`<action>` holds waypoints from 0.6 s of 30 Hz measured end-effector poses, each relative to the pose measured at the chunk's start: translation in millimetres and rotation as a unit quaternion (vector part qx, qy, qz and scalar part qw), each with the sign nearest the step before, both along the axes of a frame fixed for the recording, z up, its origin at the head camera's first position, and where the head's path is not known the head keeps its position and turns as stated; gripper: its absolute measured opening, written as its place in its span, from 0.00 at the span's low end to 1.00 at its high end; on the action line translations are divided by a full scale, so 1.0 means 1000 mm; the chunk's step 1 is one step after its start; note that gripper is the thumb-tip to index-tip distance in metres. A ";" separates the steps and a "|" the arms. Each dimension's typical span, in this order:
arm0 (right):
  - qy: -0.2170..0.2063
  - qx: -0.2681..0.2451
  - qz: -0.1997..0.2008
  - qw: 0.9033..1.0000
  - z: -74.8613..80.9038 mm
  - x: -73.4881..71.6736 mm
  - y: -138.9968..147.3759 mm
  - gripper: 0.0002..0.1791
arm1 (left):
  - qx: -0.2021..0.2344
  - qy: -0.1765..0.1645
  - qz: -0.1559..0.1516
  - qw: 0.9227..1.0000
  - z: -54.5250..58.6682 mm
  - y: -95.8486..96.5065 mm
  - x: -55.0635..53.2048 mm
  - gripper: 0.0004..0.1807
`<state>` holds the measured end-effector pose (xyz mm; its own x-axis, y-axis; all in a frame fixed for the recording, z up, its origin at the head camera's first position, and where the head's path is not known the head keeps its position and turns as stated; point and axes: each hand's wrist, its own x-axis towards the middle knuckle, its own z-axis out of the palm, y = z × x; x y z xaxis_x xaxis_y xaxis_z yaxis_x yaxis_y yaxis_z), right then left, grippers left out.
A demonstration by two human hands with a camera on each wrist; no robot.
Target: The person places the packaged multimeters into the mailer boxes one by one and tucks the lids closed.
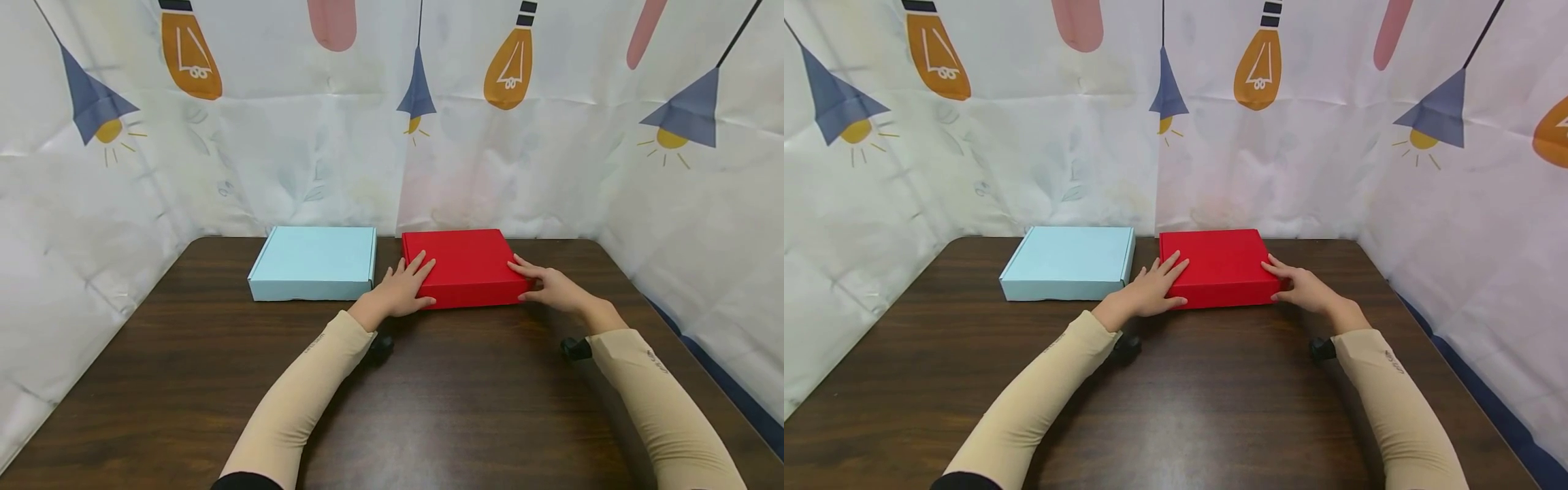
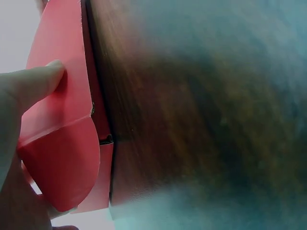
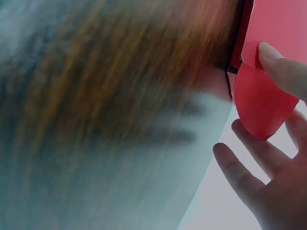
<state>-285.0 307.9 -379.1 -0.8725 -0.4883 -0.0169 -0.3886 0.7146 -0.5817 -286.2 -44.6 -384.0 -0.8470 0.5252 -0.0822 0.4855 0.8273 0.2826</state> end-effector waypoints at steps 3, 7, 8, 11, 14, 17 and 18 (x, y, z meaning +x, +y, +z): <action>0.011 0.013 0.002 1.000 0.000 0.001 -0.001 0.43 | -0.014 0.002 0.000 1.000 -0.001 0.001 0.001 0.51; 0.024 0.032 0.004 0.999 0.000 0.001 -0.002 0.43 | -0.028 -0.001 0.000 1.000 0.001 0.002 0.003 0.51; 0.024 0.034 0.003 0.999 0.000 0.002 -0.003 0.43 | -0.029 -0.001 0.000 1.000 0.002 0.002 0.004 0.51; 0.021 0.039 0.005 0.999 0.002 0.003 -0.004 0.43 | -0.034 -0.001 0.001 0.999 0.002 0.002 0.004 0.52; -0.006 0.029 0.004 1.000 0.004 0.004 -0.002 0.44 | -0.038 -0.001 0.000 0.999 0.003 0.002 0.003 0.53; -0.027 0.019 0.002 0.999 0.006 0.006 0.003 0.46 | -0.040 0.001 -0.004 0.999 0.002 0.002 0.003 0.54; -0.030 0.013 0.001 0.999 0.006 0.007 0.004 0.46 | -0.042 0.002 -0.005 0.999 0.003 0.002 0.003 0.54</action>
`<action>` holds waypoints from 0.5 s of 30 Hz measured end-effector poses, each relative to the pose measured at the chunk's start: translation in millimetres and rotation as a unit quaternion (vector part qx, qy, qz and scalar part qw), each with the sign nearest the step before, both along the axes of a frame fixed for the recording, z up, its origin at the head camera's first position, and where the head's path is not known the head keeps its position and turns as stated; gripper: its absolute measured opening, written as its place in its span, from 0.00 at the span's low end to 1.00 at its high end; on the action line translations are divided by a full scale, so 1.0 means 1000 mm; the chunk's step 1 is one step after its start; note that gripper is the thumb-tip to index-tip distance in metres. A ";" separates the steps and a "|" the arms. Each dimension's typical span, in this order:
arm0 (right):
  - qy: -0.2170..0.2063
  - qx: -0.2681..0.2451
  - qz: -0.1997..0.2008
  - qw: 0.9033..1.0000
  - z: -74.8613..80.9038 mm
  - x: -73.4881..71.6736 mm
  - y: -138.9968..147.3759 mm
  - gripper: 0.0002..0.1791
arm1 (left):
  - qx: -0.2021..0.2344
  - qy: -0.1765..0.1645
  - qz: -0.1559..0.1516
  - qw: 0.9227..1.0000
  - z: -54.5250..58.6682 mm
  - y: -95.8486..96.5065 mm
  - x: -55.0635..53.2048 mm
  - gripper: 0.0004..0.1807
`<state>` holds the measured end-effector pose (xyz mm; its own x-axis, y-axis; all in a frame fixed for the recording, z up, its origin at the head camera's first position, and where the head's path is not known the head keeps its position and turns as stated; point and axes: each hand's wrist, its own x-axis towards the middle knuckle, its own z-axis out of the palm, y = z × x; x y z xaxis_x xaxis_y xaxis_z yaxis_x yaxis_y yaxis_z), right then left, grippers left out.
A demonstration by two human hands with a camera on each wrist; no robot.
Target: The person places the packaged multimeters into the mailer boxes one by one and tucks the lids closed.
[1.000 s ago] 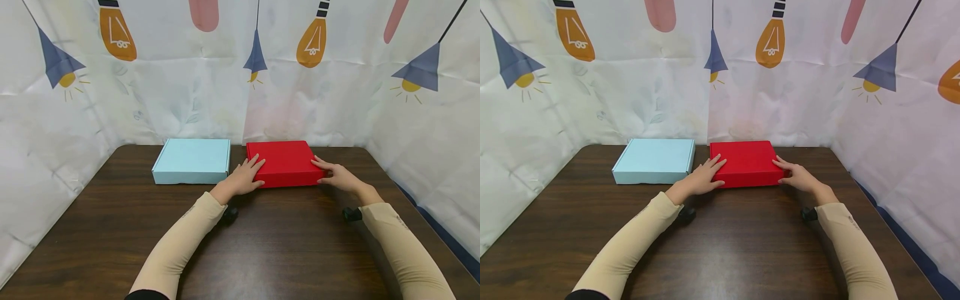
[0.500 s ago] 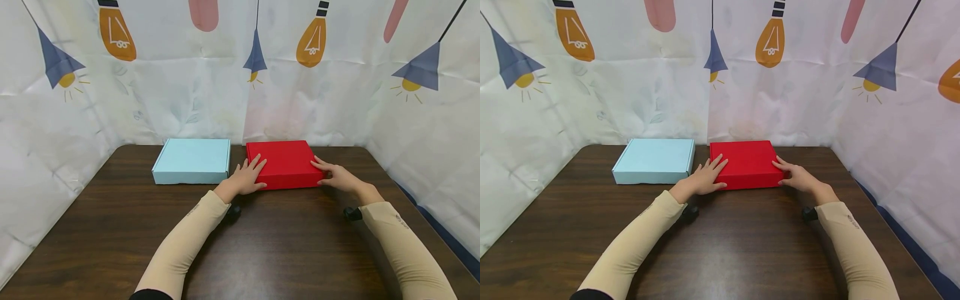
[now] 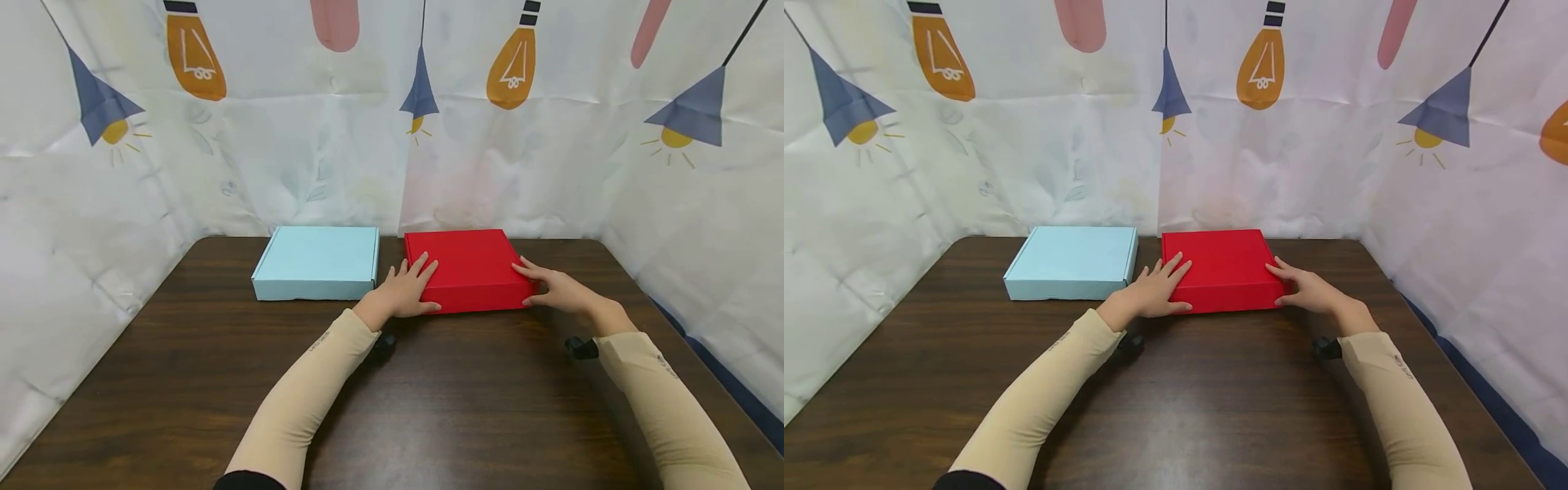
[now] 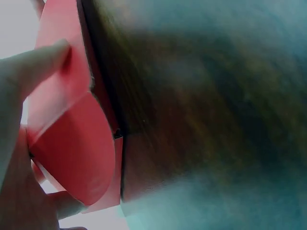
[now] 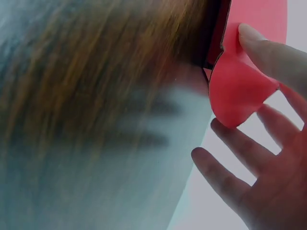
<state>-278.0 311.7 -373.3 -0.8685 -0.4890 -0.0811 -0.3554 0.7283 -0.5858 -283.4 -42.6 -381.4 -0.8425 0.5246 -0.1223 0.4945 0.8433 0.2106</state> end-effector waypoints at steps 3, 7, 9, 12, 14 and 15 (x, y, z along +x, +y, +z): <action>0.013 -0.009 -0.012 1.000 -0.001 0.005 0.006 0.45 | -0.003 0.004 -0.004 1.000 -0.001 0.002 0.000 0.55; 0.036 -0.012 -0.045 0.998 -0.002 0.013 0.011 0.41 | -0.004 0.002 -0.001 1.000 -0.001 0.003 0.000 0.55; 0.041 -0.009 -0.060 0.997 -0.003 0.018 0.011 0.38 | -0.002 0.000 0.002 1.000 0.000 0.004 0.000 0.55; 0.043 -0.004 -0.071 0.997 -0.004 0.024 0.009 0.36 | 0.002 0.000 0.005 1.000 0.000 0.004 0.000 0.56; 0.038 -0.002 -0.073 0.997 -0.004 0.026 0.007 0.37 | 0.003 0.001 0.006 1.000 0.000 0.005 0.000 0.56; 0.036 0.002 -0.073 0.997 -0.005 0.027 0.006 0.38 | 0.002 0.002 0.005 1.000 0.000 0.006 0.000 0.56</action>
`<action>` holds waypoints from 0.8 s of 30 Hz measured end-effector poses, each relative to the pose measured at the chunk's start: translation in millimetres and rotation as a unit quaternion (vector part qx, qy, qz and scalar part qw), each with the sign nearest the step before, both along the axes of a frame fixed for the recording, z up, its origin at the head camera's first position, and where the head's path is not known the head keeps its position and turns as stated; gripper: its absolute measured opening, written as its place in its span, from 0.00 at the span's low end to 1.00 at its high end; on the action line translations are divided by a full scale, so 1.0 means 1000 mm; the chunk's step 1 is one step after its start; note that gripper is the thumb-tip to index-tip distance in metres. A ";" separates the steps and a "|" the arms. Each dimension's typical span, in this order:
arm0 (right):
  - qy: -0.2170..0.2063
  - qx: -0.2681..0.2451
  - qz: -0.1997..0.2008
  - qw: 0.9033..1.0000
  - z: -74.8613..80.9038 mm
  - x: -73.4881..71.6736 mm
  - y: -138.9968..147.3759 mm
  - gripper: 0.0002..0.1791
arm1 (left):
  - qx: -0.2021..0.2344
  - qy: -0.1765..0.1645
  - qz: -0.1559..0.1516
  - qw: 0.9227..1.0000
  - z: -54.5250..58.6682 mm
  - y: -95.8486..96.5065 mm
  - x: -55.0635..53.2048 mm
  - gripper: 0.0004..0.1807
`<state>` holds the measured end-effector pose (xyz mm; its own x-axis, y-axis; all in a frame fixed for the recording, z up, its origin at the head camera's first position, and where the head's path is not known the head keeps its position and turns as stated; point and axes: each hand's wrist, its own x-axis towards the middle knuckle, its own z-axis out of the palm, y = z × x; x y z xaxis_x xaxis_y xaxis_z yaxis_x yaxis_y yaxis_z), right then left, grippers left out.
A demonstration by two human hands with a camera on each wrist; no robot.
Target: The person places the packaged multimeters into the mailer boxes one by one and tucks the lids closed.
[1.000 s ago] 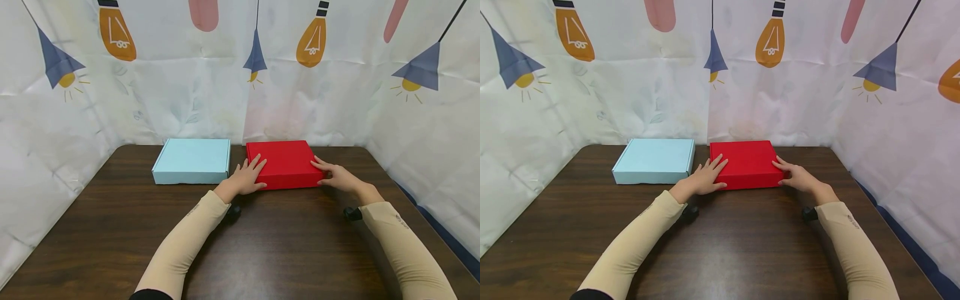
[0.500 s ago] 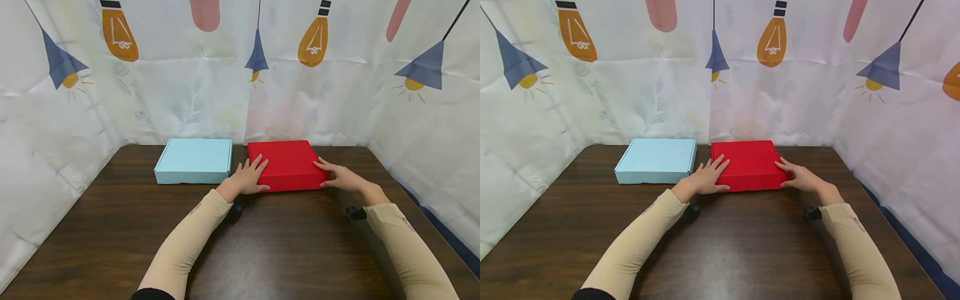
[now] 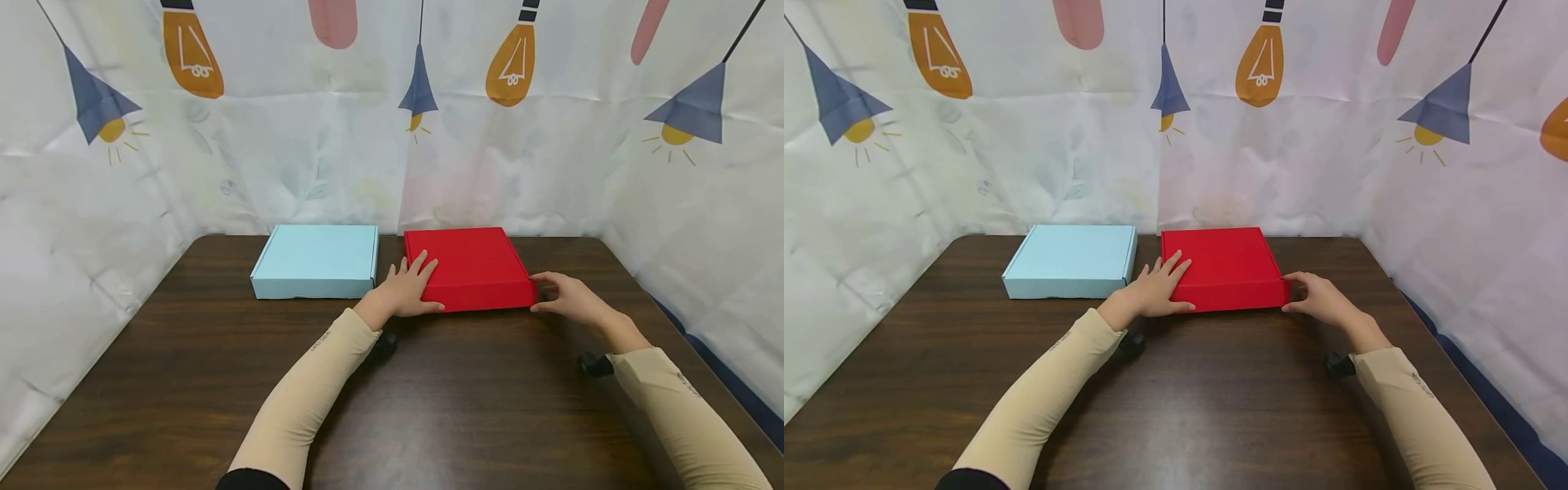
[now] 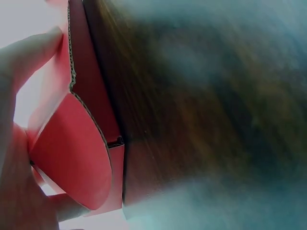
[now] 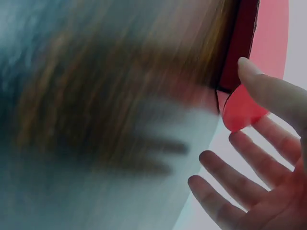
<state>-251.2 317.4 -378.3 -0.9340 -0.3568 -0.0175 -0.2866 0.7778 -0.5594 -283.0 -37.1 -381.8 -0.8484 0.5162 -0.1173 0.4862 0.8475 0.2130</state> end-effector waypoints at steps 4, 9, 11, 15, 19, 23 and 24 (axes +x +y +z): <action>0.000 0.019 -0.002 1.000 -0.001 0.000 -0.007 0.41 | -0.003 0.001 -0.004 1.000 0.000 0.000 0.000 0.56; 0.010 0.030 -0.006 0.999 0.000 -0.003 -0.012 0.41 | 0.006 -0.002 -0.004 1.000 0.001 -0.002 0.002 0.56; 0.008 0.031 -0.001 0.999 0.000 -0.003 -0.011 0.43 | 0.013 -0.003 -0.004 1.000 0.002 -0.002 0.002 0.55; -0.010 0.025 0.025 0.999 0.001 -0.004 -0.004 0.46 | 0.026 -0.008 -0.006 1.000 0.002 -0.004 0.003 0.54; -0.037 0.005 0.044 0.998 0.000 -0.005 0.003 0.46 | 0.033 -0.014 -0.004 0.999 0.001 -0.005 0.003 0.53; -0.051 -0.015 0.046 0.998 0.000 -0.005 0.005 0.45 | 0.034 -0.013 -0.003 0.999 -0.001 -0.004 0.002 0.53; -0.052 -0.019 0.046 0.997 0.000 -0.004 0.005 0.45 | 0.034 -0.013 -0.003 0.999 -0.001 -0.004 0.001 0.53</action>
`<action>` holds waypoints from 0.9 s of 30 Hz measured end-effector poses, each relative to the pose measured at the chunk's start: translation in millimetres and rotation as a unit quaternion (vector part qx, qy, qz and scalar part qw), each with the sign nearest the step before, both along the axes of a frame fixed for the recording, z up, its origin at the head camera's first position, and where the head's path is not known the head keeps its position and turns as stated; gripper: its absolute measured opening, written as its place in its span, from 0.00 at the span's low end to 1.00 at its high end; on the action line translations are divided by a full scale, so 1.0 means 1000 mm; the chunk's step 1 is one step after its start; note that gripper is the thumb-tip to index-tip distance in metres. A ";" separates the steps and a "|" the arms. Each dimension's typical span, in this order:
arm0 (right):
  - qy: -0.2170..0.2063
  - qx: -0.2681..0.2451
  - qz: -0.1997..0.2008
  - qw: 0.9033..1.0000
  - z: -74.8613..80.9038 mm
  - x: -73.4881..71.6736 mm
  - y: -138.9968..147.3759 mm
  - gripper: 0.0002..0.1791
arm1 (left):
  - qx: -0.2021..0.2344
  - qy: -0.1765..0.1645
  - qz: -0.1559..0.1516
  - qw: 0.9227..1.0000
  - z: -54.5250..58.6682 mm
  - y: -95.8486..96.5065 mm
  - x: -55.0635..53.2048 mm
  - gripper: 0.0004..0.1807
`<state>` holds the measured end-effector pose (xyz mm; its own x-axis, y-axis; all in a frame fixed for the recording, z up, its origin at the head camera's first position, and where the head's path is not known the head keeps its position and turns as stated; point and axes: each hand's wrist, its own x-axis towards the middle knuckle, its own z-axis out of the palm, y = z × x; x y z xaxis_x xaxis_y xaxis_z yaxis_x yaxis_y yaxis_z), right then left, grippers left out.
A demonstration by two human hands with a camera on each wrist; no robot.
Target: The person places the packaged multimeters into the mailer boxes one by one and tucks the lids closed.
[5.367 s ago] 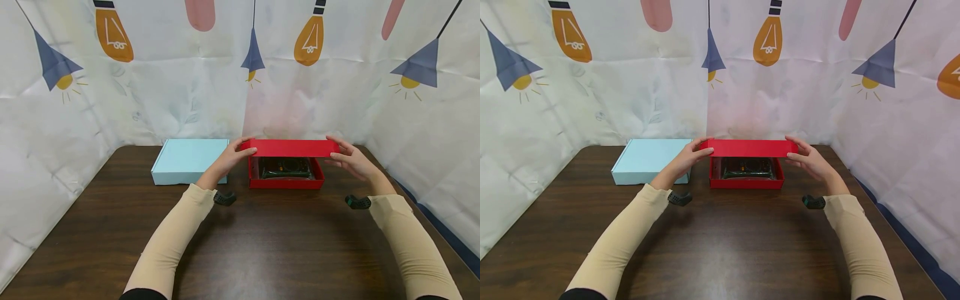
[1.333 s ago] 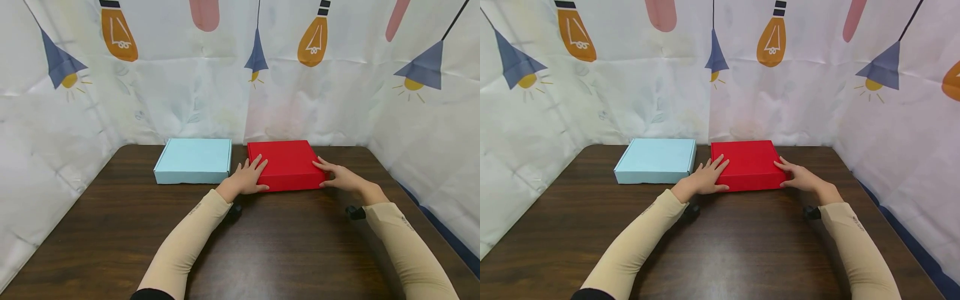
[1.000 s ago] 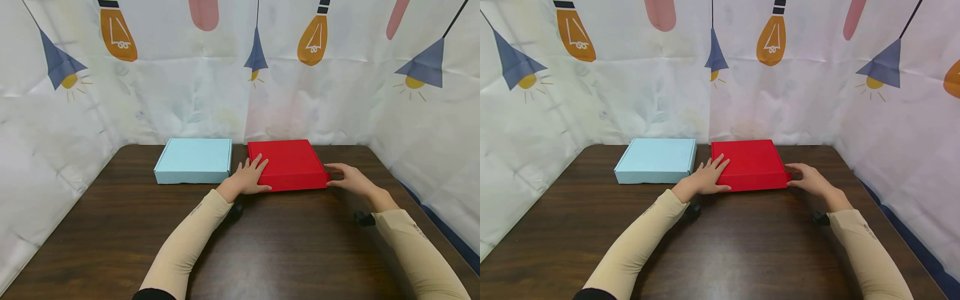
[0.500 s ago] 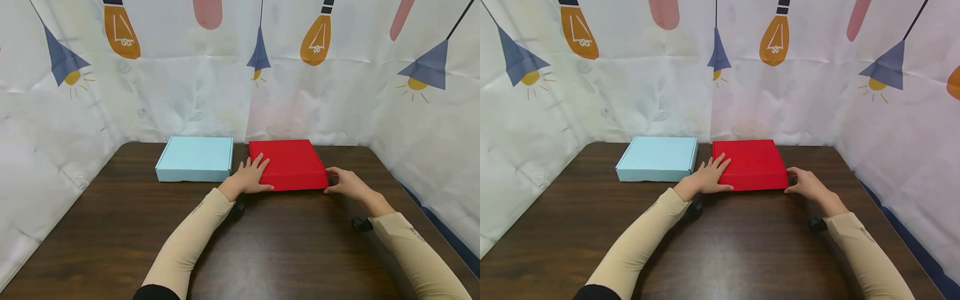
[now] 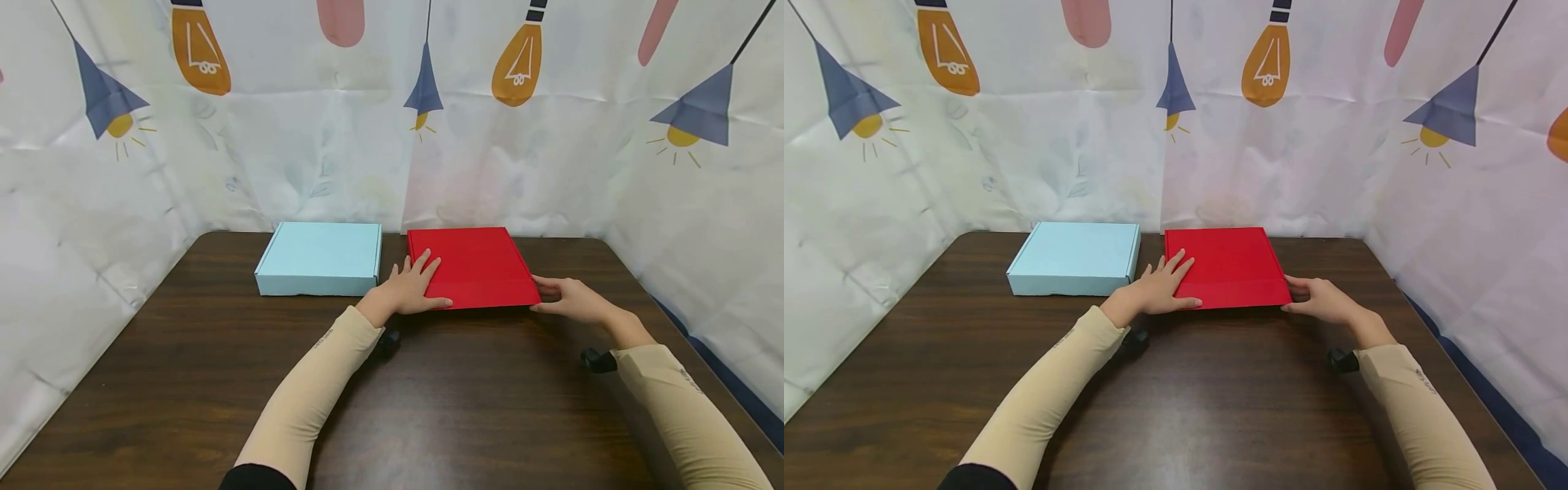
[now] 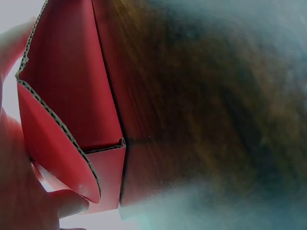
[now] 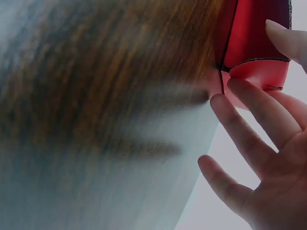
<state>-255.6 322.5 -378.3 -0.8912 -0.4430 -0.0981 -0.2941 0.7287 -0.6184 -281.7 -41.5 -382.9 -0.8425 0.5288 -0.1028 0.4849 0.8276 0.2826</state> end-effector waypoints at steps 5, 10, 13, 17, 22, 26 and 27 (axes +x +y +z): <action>-0.008 -0.013 -0.001 1.000 -0.001 0.001 0.003 0.43 | 0.002 0.000 0.001 1.000 -0.001 0.002 -0.001 0.53; -0.012 -0.009 0.006 1.000 0.000 0.000 0.005 0.43 | 0.006 -0.001 0.001 1.000 0.000 0.003 -0.002 0.53; -0.016 -0.013 0.012 1.000 0.001 -0.001 0.005 0.44 | 0.003 -0.001 -0.001 1.000 0.001 0.003 -0.002 0.53; -0.017 -0.028 0.014 0.999 0.005 -0.002 0.005 0.45 | 0.000 -0.004 -0.005 1.000 0.003 0.001 -0.001 0.54; -0.007 -0.032 0.007 0.999 0.007 -0.005 0.001 0.46 | 0.004 -0.007 -0.005 1.000 0.002 -0.001 0.000 0.55; 0.004 -0.006 0.000 1.000 0.006 -0.009 -0.003 0.48 | 0.014 -0.004 -0.001 1.000 0.000 -0.003 0.000 0.55; 0.004 0.001 0.000 1.000 0.006 -0.010 -0.004 0.48 | 0.017 -0.004 0.001 1.000 -0.001 -0.003 0.001 0.55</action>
<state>-265.2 318.5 -372.5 -0.8924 -0.4420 -0.0912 -0.2986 0.7298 -0.6150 -281.1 -44.2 -383.7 -0.8426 0.5308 -0.0908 0.4815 0.8181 0.3144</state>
